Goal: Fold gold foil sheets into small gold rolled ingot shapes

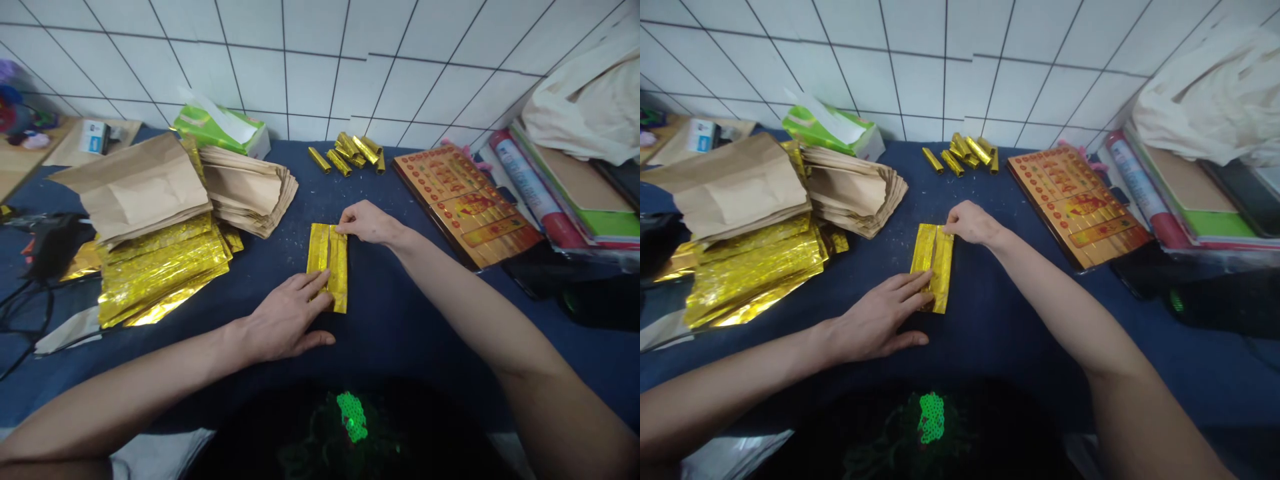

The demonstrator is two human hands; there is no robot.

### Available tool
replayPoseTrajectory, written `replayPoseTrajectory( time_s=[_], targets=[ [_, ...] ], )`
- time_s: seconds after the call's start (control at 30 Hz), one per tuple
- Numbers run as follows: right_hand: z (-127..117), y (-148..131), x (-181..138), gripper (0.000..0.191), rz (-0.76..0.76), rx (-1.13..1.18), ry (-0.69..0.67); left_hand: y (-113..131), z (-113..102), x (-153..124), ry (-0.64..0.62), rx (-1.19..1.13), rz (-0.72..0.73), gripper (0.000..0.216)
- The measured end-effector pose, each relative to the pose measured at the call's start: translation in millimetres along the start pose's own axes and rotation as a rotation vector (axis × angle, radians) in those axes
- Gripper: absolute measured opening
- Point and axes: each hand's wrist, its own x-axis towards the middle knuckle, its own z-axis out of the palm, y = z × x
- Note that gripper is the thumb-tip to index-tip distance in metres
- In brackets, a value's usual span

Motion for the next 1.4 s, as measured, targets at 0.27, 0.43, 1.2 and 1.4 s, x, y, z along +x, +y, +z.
replayPoseTrajectory(
  time_s=[0.27,0.43,1.2,1.4],
  targets=[
    [2.6,-0.5,2.2,0.013,-0.008,-0.148,0.028,-0.8,0.3,1.8,-0.021,0.079,-0.004,0.064],
    [4.0,-0.6,-2.0,0.014,-0.009,-0.226,0.071,-1.6,2.6,2.5,-0.035,0.116,0.000,0.069],
    [33.1,-0.2,-39.5,0.067,-0.516,-0.348,-0.092,-0.1,3.3,1.8,-0.018,0.135,0.012,0.069],
    [18.7,-5.0,-76.4,0.033,-0.497,-0.127,0.202,-3.0,-0.7,4.1,-0.041,0.118,0.000,0.059]
  ],
)
